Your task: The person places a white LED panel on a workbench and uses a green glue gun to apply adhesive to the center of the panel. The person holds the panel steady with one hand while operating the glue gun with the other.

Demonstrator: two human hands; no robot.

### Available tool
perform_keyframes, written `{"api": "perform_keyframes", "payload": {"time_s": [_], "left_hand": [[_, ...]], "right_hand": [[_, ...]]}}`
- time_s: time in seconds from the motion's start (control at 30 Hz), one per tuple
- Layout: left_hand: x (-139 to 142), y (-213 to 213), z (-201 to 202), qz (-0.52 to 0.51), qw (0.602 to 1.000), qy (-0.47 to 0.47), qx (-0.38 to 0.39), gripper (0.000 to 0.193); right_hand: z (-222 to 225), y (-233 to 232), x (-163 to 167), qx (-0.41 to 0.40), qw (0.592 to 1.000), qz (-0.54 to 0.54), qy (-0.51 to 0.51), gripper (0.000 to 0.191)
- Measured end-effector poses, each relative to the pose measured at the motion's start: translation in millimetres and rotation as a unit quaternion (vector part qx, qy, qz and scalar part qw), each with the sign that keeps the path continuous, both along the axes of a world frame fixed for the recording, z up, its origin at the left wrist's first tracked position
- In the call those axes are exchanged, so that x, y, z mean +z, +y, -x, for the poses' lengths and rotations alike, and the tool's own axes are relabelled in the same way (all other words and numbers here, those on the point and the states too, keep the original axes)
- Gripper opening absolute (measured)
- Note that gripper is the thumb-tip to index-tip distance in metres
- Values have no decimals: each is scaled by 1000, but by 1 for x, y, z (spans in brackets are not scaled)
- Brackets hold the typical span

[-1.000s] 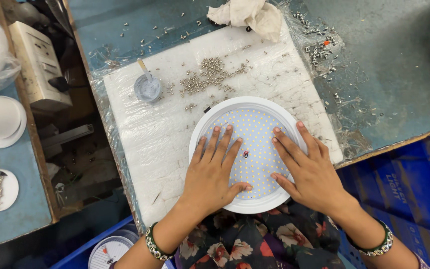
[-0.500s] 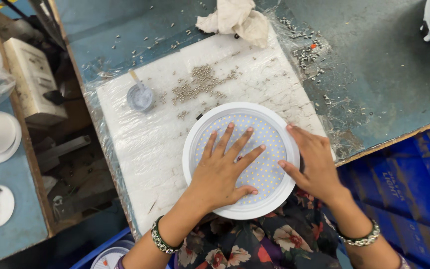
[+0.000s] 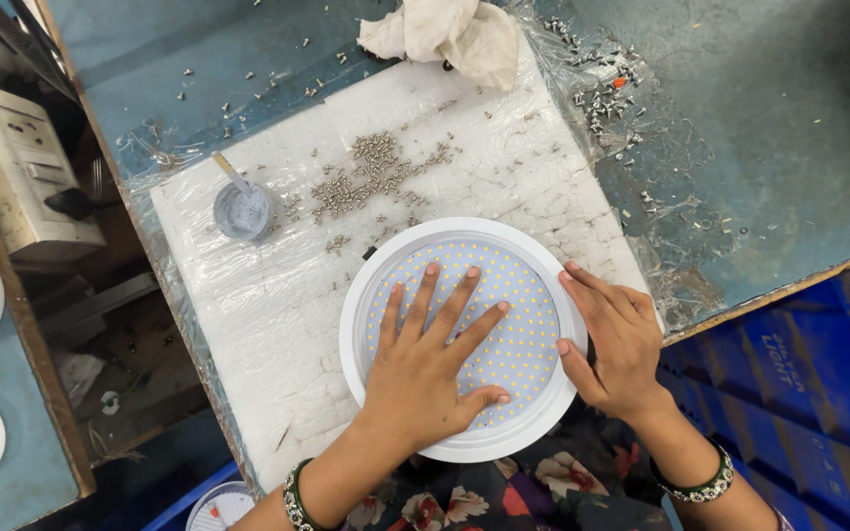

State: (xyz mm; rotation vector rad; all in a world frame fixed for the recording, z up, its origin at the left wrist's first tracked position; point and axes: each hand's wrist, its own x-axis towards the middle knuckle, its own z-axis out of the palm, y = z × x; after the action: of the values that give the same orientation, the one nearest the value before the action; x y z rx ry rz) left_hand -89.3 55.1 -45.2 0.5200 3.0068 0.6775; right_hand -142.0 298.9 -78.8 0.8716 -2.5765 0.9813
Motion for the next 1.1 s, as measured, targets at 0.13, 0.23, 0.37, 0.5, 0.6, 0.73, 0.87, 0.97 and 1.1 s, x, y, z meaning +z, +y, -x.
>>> {"api": "perform_keyframes", "payload": {"time_s": [0.13, 0.23, 0.37, 0.5, 0.6, 0.73, 0.87, 0.97, 1.1], "left_hand": [[1, 3, 0, 1, 1000, -10, 14, 84], [0, 5, -1, 4, 1000, -11, 18, 84], [-2, 4, -1, 2, 1000, -5, 7, 84], [-5, 0, -2, -14, 1000, -7, -9, 86], [-4, -4, -6, -28, 1000, 1, -10, 87], [-5, -9, -10, -42, 998, 36, -19, 87], [-9, -10, -12, -57, 997, 39, -15, 90], [-9, -10, -13, -56, 998, 28, -15, 92], [-9, -10, -14, -58, 998, 35, -15, 94]], "right_hand": [[0, 0, -1, -5, 1000, 1, -2, 59], [1, 0, -1, -8, 1000, 5, 0, 58], [1, 2, -2, -8, 1000, 11, -15, 59], [-9, 6, 1, -44, 993, 68, -83, 60], [-34, 10, 6, -81, 943, 197, -257, 60], [-41, 15, -6, -97, 828, 280, -477, 56], [-31, 31, -21, -45, 766, 323, -554, 48], [-25, 36, -30, -60, 777, 280, -561, 46], [-18, 39, -34, -76, 749, 280, -595, 43]]}}
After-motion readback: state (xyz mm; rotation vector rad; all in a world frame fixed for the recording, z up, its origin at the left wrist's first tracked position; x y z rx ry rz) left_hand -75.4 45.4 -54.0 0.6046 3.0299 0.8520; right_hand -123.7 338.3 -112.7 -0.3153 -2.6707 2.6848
